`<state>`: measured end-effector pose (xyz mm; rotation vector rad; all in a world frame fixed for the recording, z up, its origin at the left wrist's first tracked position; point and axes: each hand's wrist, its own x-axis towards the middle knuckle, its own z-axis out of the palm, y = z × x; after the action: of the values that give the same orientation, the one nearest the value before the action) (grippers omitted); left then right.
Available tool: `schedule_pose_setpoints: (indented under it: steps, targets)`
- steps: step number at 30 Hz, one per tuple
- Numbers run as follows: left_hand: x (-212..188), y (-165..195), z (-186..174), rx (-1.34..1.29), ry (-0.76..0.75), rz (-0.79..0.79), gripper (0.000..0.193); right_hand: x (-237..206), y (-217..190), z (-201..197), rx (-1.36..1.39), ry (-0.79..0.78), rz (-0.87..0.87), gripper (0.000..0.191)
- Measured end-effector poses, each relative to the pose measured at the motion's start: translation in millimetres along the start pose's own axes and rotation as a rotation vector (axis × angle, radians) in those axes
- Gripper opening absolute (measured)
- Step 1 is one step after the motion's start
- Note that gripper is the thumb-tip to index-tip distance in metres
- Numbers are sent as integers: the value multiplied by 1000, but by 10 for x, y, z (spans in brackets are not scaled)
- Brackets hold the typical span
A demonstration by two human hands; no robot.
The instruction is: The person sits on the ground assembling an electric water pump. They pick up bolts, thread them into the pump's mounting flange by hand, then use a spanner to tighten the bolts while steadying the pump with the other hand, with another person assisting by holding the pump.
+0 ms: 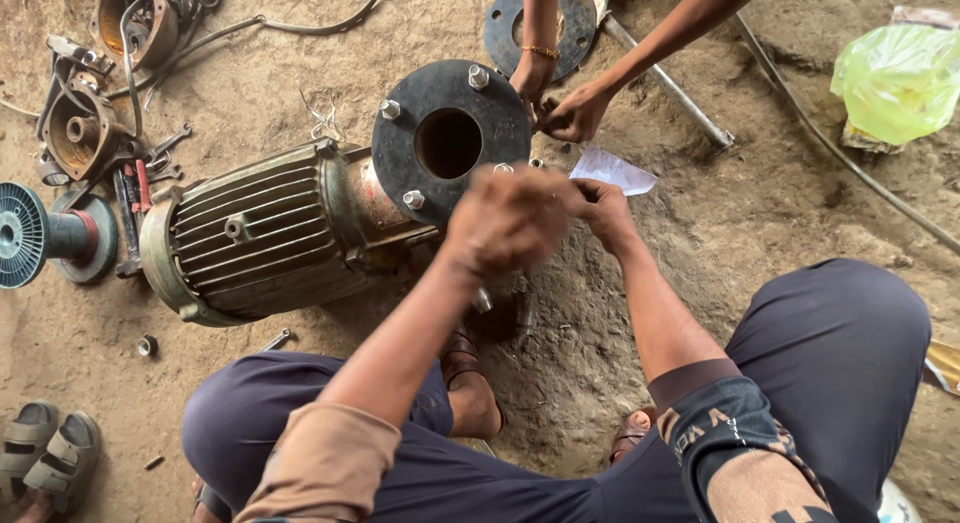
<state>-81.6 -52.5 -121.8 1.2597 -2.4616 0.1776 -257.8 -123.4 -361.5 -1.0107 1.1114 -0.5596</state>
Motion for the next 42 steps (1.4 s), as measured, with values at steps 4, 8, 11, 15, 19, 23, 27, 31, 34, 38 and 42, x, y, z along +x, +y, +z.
schedule_pose_setpoints:
  steps: [4,8,11,15,19,23,27,31,34,38,42]
  targets:
    - [-181,791,737,-486,43,-493,26,11,0,-56,46,-80,32,38]
    - [-180,1054,1721,-1103,74,-1590,43,-7,-27,-91,25,-79,-38,42]
    - [-313,1014,2092,-1553,522,-1958,51,-49,-65,-64,43,-95,-65,39]
    - [-301,676,2177,-1677,772,-2006,53,-67,-87,-32,-17,-51,-82,39]
    - [-277,516,2203,-1775,778,-1981,47,-88,-110,-25,-161,-11,-76,36]
    - [-255,486,2308,-1675,897,-1958,42,-101,-87,-19,-242,15,-85,33]
    - [-275,491,2336,-1717,988,-1832,38,-56,-50,28,-436,73,-102,33]
    - [-292,518,2266,-1754,889,-1909,33,43,-54,84,-541,93,-4,51]
    - [-307,547,2244,-1847,900,-1822,30,84,-68,102,-589,144,101,66]
    - [-315,518,2300,-1966,966,-1790,20,49,-40,78,-271,283,9,71]
    - [-291,449,2354,-1972,997,-1886,14,-25,-34,41,-76,153,-256,66]
